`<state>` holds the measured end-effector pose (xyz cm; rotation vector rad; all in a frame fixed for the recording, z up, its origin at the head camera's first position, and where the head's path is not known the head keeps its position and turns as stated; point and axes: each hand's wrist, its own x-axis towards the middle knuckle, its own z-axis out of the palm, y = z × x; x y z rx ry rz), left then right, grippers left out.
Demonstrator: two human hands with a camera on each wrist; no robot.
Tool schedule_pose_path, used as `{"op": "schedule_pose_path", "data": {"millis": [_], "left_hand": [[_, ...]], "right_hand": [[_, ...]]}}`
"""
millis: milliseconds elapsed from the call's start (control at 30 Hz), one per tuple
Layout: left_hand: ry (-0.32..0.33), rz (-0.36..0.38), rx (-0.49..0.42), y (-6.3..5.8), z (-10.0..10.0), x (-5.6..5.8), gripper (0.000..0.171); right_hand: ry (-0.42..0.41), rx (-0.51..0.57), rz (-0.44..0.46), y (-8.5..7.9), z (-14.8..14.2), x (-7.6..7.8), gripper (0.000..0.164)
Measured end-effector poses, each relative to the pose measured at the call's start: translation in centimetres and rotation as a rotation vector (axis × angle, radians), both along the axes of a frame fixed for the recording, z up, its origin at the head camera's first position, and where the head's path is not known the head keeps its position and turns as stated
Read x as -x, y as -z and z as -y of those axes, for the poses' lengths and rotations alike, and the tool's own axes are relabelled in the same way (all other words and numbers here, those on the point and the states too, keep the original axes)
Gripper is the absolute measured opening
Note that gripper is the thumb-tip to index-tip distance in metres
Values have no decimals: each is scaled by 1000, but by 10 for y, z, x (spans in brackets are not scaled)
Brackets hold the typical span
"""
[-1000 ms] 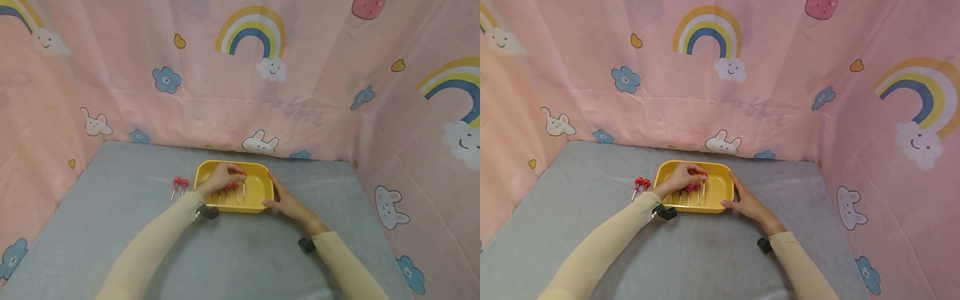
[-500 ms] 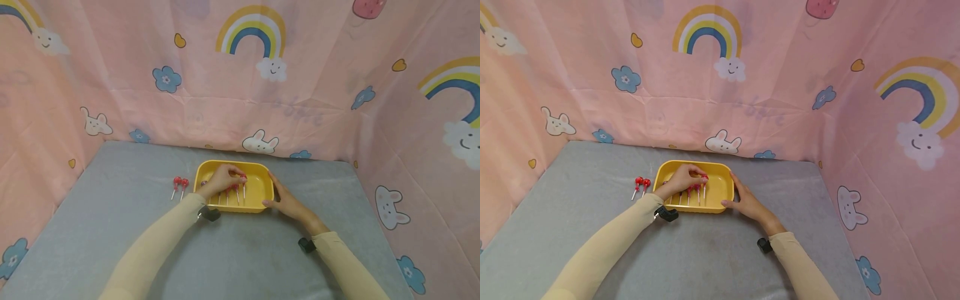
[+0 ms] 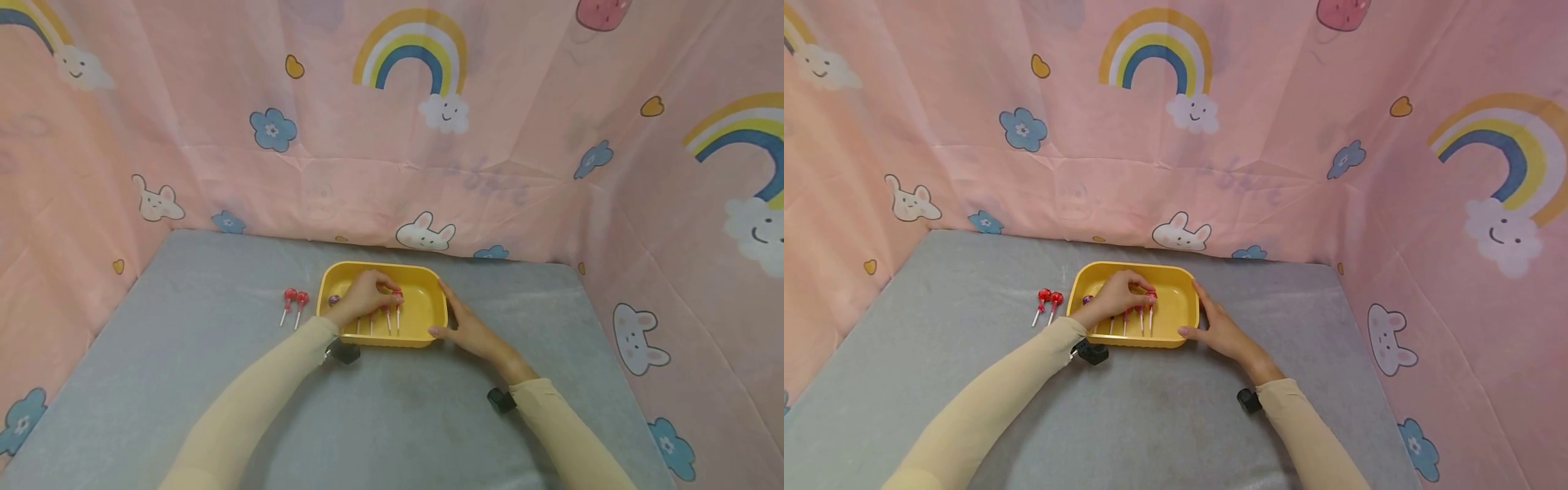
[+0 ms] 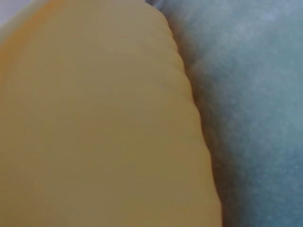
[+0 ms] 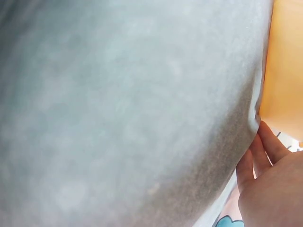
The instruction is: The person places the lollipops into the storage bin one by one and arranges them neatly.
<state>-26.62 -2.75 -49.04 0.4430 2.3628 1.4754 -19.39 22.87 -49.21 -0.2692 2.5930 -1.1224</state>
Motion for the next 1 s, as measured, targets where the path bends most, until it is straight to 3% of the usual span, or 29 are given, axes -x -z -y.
{"op": "schedule_pose_path", "data": {"millis": [667,1000], "left_hand": [[-28,-201,186,1,-5,-2,19],[-25,-256,212,3,-6,-2,20]], "right_hand": [[-1,-1,-5,2,0,1,103],[6,-6,4,3,0,1,103]]}}
